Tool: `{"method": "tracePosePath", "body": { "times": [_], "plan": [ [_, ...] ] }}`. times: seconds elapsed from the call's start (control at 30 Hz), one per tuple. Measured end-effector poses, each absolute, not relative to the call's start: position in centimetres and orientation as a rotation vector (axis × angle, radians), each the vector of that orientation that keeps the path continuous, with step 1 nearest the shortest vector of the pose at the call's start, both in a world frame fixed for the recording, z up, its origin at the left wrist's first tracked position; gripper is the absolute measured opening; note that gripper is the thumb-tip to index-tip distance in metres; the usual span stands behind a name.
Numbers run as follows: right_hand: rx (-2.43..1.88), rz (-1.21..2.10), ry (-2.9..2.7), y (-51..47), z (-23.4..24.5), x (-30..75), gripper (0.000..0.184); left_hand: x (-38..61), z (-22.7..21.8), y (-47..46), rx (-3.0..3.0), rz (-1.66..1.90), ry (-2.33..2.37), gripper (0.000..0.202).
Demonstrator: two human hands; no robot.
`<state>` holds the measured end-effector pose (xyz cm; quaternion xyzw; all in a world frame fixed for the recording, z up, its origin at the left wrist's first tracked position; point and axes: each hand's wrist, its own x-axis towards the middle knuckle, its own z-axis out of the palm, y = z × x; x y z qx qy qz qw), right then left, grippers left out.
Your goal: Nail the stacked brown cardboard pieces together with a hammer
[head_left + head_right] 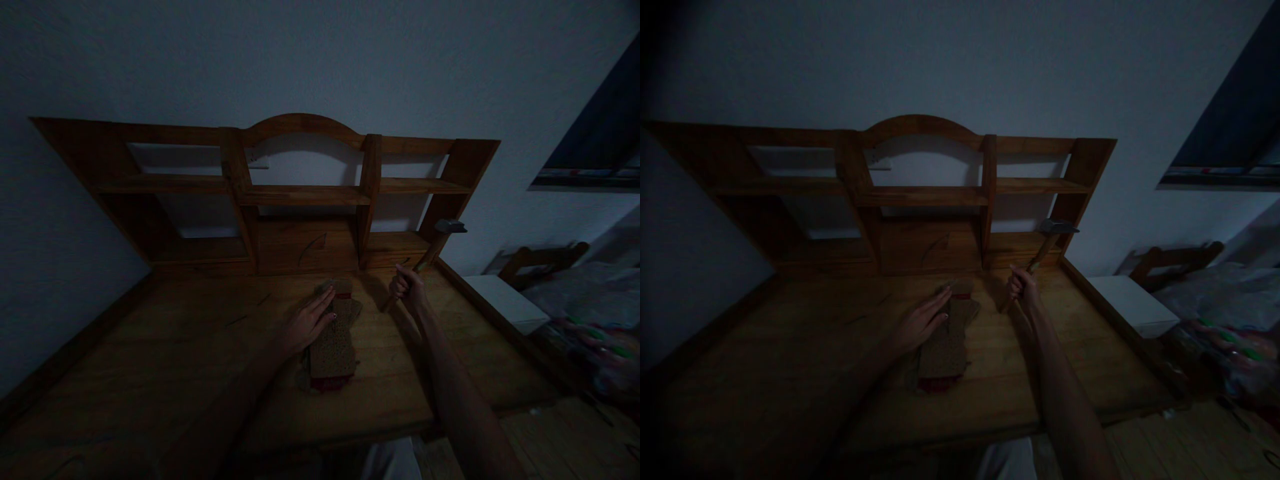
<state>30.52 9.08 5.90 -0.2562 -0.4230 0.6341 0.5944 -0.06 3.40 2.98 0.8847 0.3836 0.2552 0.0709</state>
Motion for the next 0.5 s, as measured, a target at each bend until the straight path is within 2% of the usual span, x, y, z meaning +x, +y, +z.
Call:
{"method": "tracePosePath", "body": {
  "times": [0.5],
  "plan": [
    [-0.591,1.449,-0.968,8.82,6.11,30.49,0.051,-0.03,2.94,3.27,2.684,0.836,1.106,0.050]
  ]
}}
